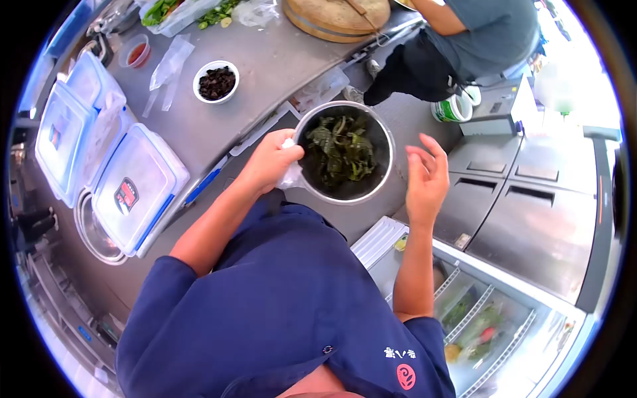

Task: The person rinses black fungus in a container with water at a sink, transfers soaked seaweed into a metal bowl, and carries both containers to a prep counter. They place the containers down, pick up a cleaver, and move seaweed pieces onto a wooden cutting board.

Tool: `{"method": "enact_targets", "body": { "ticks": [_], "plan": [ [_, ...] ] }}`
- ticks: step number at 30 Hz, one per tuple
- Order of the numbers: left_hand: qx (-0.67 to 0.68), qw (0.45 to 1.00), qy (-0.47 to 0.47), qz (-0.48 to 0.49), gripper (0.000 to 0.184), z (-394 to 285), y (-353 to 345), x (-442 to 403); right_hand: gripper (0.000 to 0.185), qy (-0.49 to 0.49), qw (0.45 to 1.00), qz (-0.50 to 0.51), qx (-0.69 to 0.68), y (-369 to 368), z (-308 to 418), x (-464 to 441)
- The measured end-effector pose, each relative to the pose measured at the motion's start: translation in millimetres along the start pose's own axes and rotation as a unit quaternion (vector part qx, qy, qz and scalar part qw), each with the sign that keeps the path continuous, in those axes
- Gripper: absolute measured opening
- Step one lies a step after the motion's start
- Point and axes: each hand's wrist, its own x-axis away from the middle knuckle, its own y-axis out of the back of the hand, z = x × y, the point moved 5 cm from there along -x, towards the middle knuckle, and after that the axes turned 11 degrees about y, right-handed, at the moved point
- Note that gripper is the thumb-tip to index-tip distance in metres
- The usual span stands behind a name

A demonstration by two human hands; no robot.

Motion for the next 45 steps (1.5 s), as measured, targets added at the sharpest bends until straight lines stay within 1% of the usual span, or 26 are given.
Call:
{"method": "enact_targets", "body": {
  "ticks": [1,2,3,5,7,9,11,13,15,16,19,20,21,23,25,27,29,31,33,35,37,38,40,41,43,45],
  "plan": [
    [0.001,1.0,-0.013,0.0,0.02,-6.9,7.1,-11.0,0.032,-0.098,0.993,-0.061,-0.028,-4.8,-11.7,-5.3],
    [-0.038,0.999,-0.02,-0.008,0.024,-8.7,13.4,-24.0,0.03,-0.166,0.983,-0.009,-0.078,-15.2,-32.6,-4.8],
    [-0.033,0.999,-0.021,-0.003,0.025,-13.0,14.1,-31.5,0.029,-0.234,0.963,0.051,-0.123,-26.6,-52.6,5.4],
    [-0.047,0.998,-0.025,0.019,0.024,-16.4,18.2,-47.9,0.026,-0.376,0.899,0.138,-0.179,-55.7,-68.3,29.8],
    [-0.081,0.996,-0.015,0.028,0.019,-23.8,23.4,-61.2,0.015,-0.367,0.858,0.047,-0.356,-86.8,-60.4,26.2],
    [-0.09,0.995,-0.038,0.005,0.016,-30.2,34.5,-62.5,0.016,-0.37,0.854,0.038,-0.363,-95.5,-74.2,19.5],
    [-0.107,0.992,-0.069,-0.011,0.016,-39.5,49.7,-71.6,0.018,-0.378,0.844,-0.025,-0.381,-96.0,-89.6,11.9],
    [0.033,0.997,-0.015,-0.072,0.035,-17.8,98.0,-82.1,0.02,-0.373,0.85,-0.033,-0.371,-88.9,-98.5,4.4],
    [0.152,0.965,-0.016,-0.213,0.037,9.3,161.2,-94.6,0.02,-0.378,0.853,-0.005,-0.36,-80.9,-106.0,-8.0],
    [0.173,0.948,-0.009,-0.268,0.037,17.0,190.6,-95.2,0.019,-0.379,0.853,-0.006,-0.358,-77.6,-114.4,-9.9],
    [0.082,0.89,-0.011,-0.449,0.034,18.1,267.4,-103.4,0.021,-0.364,0.863,-0.044,-0.346,-70.3,-144.1,-8.1],
    [0.042,0.881,-0.024,-0.471,0.033,19.2,289.5,-110.7,0.02,-0.384,0.854,-0.052,-0.346,-67.2,-148.8,-5.0],
    [0.002,0.87,-0.036,-0.492,0.033,24.2,311.3,-120.0,0.02,-0.384,0.853,-0.068,-0.348,-62.8,-151.3,-1.4],
    [0.003,0.875,-0.024,-0.484,0.029,37.9,347.5,-141.5,0.019,-0.392,0.844,-0.068,-0.361,-59.3,-157.9,1.3],
    [-0.042,0.887,-0.01,-0.461,0.026,26.8,346.3,-141.3,0.017,-0.396,0.839,-0.108,-0.358,-53.7,-163.1,1.9],
    [-0.028,0.904,-0.016,-0.425,0.024,14.5,333.2,-138.5,0.015,-0.422,0.824,-0.125,-0.357,-44.4,-173.9,6.6],
    [-0.02,0.898,-0.055,-0.436,0.024,17.2,330.2,-142.6,0.016,-0.404,0.822,-0.146,-0.373,-32.1,-195.6,9.0],
    [-0.135,0.884,-0.043,-0.446,0.027,11.2,318.4,-139.5,0.017,-0.43,0.816,-0.15,-0.357,-16.0,-219.2,20.3],
    [-0.19,0.848,-0.086,-0.487,0.037,-4.9,265.7,-135.4,0.017,-0.417,0.811,-0.175,-0.372,7.3,-243.4,22.3],
    [-0.195,0.858,-0.117,-0.46,0.037,4.8,242.4,-151.1,0.017,-0.428,0.808,-0.184,-0.361,30.4,-265.1,24.9],
    [-0.217,0.878,-0.105,-0.415,0.037,12.5,202.2,-168.3,0.018,-0.425,0.803,-0.203,-0.365,58.8,-303.5,33.7],
    [-0.225,0.878,-0.111,-0.408,0.037,13.4,175.4,-179.6,0.018,-0.431,0.8,-0.209,-0.362,73.7,-323.2,39.3],
    [-0.118,0.939,-0.006,-0.323,0.037,24.5,94.1,-201.1,0.017,-0.431,0.798,-0.226,-0.355,111.1,-357.7,41.4],
    [-0.149,0.954,0.013,-0.258,0.039,25.7,53.2,-214.2,0.017,-0.437,0.789,-0.234,-0.362,131.7,-374.2,44.5],
    [-0.109,0.974,0.035,-0.197,0.042,17.2,-63.2,-236.1,0.015,-0.427,0.809,-0.23,-0.332,179.6,-407.0,42.4],
    [-0.109,0.974,0.069,-0.186,0.043,20.8,-151.9,-265.4,0.014,-0.434,0.804,-0.246,-0.324,228.3,-436.6,34.5]
  ]
}}
